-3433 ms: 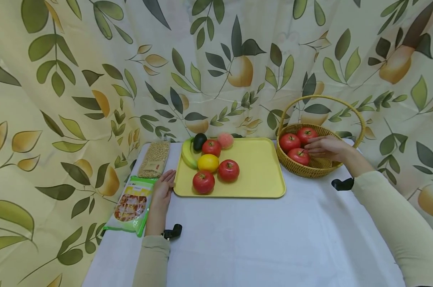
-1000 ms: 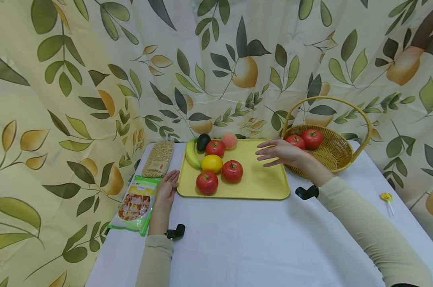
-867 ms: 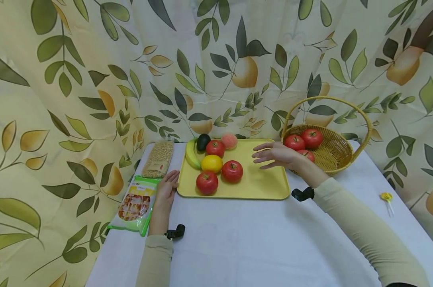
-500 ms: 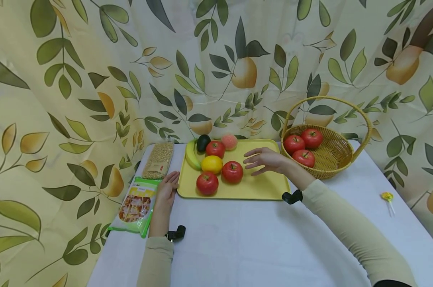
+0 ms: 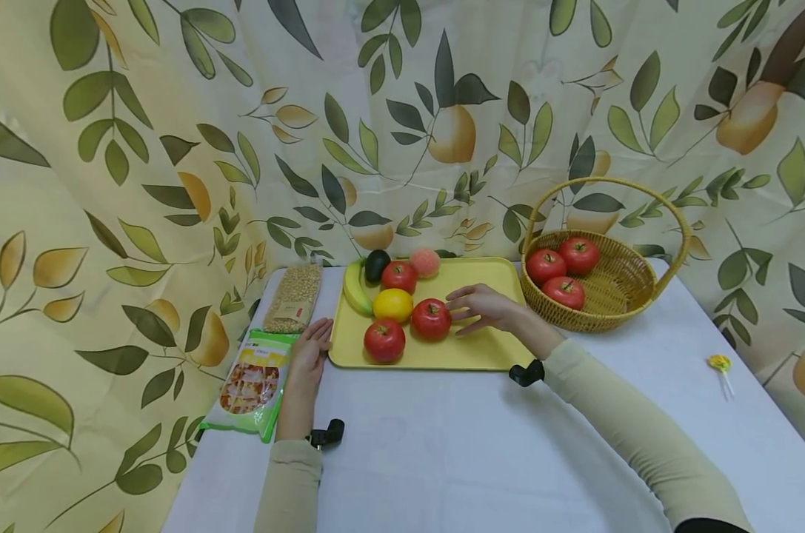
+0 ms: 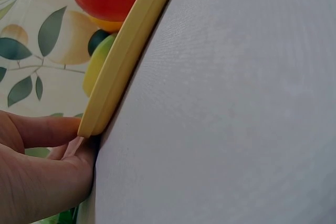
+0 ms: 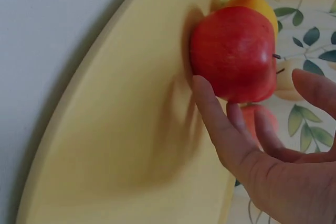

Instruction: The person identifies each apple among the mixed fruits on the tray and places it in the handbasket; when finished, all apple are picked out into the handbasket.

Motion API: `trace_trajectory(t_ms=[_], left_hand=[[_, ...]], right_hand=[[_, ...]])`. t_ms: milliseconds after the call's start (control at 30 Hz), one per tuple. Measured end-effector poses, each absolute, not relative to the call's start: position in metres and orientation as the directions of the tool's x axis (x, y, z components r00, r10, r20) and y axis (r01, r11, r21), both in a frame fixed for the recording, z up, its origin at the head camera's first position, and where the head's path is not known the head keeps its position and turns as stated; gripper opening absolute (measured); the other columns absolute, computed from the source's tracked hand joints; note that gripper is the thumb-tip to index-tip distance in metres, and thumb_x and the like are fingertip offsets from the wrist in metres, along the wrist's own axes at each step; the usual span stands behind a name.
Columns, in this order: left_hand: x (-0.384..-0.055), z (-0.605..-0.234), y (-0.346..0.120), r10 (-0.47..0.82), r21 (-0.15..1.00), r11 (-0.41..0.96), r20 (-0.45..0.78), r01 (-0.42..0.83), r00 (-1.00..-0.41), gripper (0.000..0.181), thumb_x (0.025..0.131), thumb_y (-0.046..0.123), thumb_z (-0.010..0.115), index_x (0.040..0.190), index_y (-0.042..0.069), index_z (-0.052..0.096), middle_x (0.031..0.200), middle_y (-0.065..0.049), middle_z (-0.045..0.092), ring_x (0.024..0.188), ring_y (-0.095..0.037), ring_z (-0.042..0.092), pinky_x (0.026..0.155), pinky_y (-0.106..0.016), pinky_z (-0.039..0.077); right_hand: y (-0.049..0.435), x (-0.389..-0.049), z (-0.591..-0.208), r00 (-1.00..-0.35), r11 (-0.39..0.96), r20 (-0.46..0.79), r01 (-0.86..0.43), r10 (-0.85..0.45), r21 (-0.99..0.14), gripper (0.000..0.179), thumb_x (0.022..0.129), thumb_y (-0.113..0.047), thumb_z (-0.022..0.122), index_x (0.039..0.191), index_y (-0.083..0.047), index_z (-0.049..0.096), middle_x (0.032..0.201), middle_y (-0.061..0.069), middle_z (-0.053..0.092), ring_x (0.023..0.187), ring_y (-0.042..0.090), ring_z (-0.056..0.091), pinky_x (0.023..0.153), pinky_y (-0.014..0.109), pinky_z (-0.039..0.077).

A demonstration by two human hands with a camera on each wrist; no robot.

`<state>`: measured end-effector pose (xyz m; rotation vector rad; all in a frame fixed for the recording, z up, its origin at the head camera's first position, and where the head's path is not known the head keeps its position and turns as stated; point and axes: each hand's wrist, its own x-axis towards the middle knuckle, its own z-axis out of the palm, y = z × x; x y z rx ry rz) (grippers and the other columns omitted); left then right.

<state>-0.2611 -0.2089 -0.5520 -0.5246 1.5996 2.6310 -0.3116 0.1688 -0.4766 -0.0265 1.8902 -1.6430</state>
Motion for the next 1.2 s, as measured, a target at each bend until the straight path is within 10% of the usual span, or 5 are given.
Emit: trace_trajectory(t_ms=[1200], left_hand=[[-0.261, -0.549, -0.209, -0.153, 0.86, -0.473, -0.292, -0.19, -0.944, 0.074, 0.084, -0.032, 0.033, 0.155, -0.01, 0.036, 0.159, -0.028, 0.04, 0.15, -0.034, 0.039, 0.121, -0.036, 0.035]], right_hand=[[0.147, -0.311, -0.496, -0.857, 0.077, -0.451, 0.447, -0.251, -0.891, 0.058, 0.095, -0.009, 0.072, 0.145, 0.007, 0.046, 0.128, 0.017, 0.06, 0.102, 0.025, 0.065, 0.093, 0.061, 0.056]])
